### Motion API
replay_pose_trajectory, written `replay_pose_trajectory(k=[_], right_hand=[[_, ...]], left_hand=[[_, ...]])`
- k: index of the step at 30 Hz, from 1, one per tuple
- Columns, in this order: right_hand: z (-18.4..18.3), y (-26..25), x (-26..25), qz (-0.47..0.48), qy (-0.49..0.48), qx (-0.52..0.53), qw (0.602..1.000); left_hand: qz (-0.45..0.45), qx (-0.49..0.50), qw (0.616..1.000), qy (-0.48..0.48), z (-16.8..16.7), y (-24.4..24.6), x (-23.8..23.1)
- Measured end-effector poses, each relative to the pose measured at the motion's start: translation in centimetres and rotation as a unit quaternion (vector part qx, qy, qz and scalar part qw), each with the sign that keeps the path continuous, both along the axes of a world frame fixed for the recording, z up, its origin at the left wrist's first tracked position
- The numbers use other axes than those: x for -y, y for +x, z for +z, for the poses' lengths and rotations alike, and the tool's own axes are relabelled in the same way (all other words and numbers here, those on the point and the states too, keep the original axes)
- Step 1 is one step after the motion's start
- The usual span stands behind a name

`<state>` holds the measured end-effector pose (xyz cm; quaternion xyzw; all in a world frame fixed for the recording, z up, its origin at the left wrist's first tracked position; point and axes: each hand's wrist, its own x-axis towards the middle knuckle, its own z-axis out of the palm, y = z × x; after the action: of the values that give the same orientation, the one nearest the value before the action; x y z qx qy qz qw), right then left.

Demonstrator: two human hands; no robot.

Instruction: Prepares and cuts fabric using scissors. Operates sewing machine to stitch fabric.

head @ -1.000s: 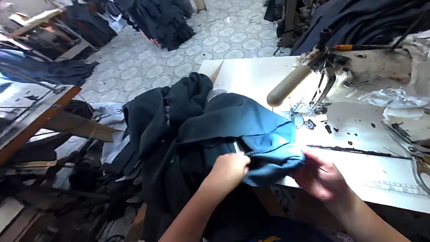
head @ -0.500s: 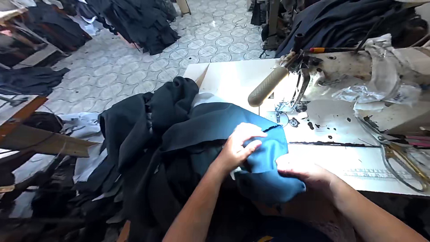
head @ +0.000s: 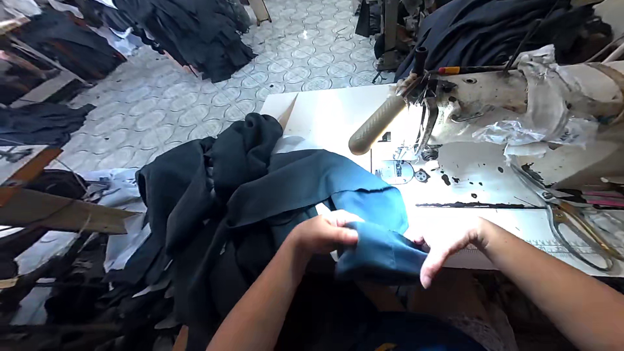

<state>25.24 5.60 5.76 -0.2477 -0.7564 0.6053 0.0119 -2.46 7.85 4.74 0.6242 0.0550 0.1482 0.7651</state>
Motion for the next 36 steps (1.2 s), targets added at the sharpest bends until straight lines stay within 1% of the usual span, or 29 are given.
replay_pose_trajectory(k=[1, 2, 3, 4, 5, 6, 7, 8, 9, 10, 11, 12, 13, 14, 16, 17, 18, 19, 20, 21, 22, 23, 24, 25, 27, 29, 30, 33, 36], right_hand=[[1.1, 0.0, -0.1, 0.039, 0.036, 0.064, 0.997], [2.5, -0.4, 0.1, 0.054, 0.085, 0.139, 0.985], [3.7, -0.8, 0.5, 0.047, 0.154, 0.22, 0.962], [4.3, -1.2, 1.0, 0.022, 0.236, 0.289, 0.927], [3.6, -1.3, 1.7, -0.03, 0.327, 0.318, 0.889], [2.2, -1.4, 2.2, -0.07, 0.401, 0.325, 0.854], [1.1, -1.6, 2.4, -0.102, 0.429, 0.325, 0.837], [-0.1, -1.6, 2.4, -0.12, 0.452, 0.309, 0.828], [-1.4, -1.3, 2.6, -0.132, 0.479, 0.272, 0.824], [-2.5, -0.9, 2.7, -0.133, 0.489, 0.231, 0.831], [-3.6, -0.5, 3.0, -0.133, 0.499, 0.181, 0.837], [-4.7, -0.1, 3.3, -0.138, 0.527, 0.121, 0.83], [-5.4, 0.0, 3.6, -0.143, 0.545, 0.077, 0.823], [-5.8, -0.1, 3.9, -0.147, 0.547, 0.054, 0.822], [-5.7, -0.3, 4.4, -0.145, 0.544, 0.057, 0.825], [-5.5, -0.3, 4.4, -0.139, 0.542, 0.07, 0.826], [-5.3, -0.3, 4.4, -0.131, 0.543, 0.085, 0.825], [-5.2, -0.3, 4.4, -0.124, 0.548, 0.096, 0.821], [-5.1, -0.3, 4.4, -0.119, 0.556, 0.101, 0.817], [-5.0, -0.3, 4.4, -0.114, 0.561, 0.101, 0.814], [-5.1, -0.2, 4.6, -0.11, 0.57, 0.091, 0.809], [-5.3, -0.2, 4.8, -0.11, 0.581, 0.076, 0.803], [-5.7, -0.2, 5.1, -0.112, 0.591, 0.061, 0.796], [-6.2, -0.2, 5.2, -0.118, 0.6, 0.046, 0.79], [-6.9, -0.1, 5.3, -0.14, 0.596, 0.029, 0.79], [-7.3, -0.2, 5.3, -0.176, 0.575, 0.025, 0.799], [-7.3, -0.3, 5.4, -0.196, 0.553, 0.027, 0.809], [-7.3, -0.6, 5.6, -0.255, 0.49, 0.033, 0.833], [-7.3, -0.7, 5.7, -0.297, 0.444, 0.033, 0.845]], left_hand=[[-0.025, -0.045, 0.998, 0.04, 0.7, -0.4, -0.1], [-0.034, -0.138, 0.982, 0.124, 1.9, -0.3, 0.1], [-0.039, -0.267, 0.933, 0.239, 3.3, 0.3, 0.6], [-0.044, -0.407, 0.846, 0.342, 4.5, 1.6, 1.4], [-0.021, -0.514, 0.753, 0.411, 4.7, 3.0, 2.3], [0.019, -0.576, 0.689, 0.44, 4.2, 3.9, 3.1], [0.062, -0.595, 0.657, 0.459, 3.3, 4.3, 3.6], [0.092, -0.587, 0.644, 0.482, 2.4, 4.3, 3.9], [0.105, -0.57, 0.641, 0.503, 1.8, 4.2, 4.2], [0.124, -0.535, 0.642, 0.535, 1.2, 4.1, 4.5], [0.163, -0.477, 0.644, 0.575, 0.2, 3.8, 4.8], [0.217, -0.4, 0.637, 0.622, -1.2, 3.6, 4.8], [0.259, -0.342, 0.636, 0.641, -2.3, 3.6, 4.6], [0.281, -0.322, 0.648, 0.63, -3.0, 3.7, 4.5], [0.292, -0.365, 0.678, 0.568, -3.4, 4.0, 4.3], [0.298, -0.39, 0.684, 0.54, -3.4, 4.3, 4.1], [0.317, -0.388, 0.678, 0.538, -3.8, 4.4, 4.1], [0.347, -0.349, 0.662, 0.565, -4.6, 4.3, 4.2], [0.377, -0.28, 0.642, 0.606, -5.7, 4.2, 4.2], [0.388, -0.211, 0.635, 0.633, -6.6, 4.0, 4.3], [0.377, -0.174, 0.644, 0.643, -7.1, 3.9, 4.4], [0.366, -0.168, 0.653, 0.642, -7.4, 3.7, 4.7], [0.366, -0.186, 0.659, 0.63, -7.5, 3.7, 5.0], [0.372, -0.214, 0.659, 0.618, -7.4, 3.8, 5.4], [0.385, -0.26, 0.653, 0.598, -7.1, 4.2, 5.6], [0.391, -0.272, 0.646, 0.596, -6.9, 4.5, 5.6], [0.391, -0.262, 0.644, 0.603, -6.9, 4.6, 5.6], [0.364, -0.17, 0.651, 0.644, -7.7, 4.3, 5.5], [0.341, -0.172, 0.659, 0.648, -7.8, 4.0, 5.7]])
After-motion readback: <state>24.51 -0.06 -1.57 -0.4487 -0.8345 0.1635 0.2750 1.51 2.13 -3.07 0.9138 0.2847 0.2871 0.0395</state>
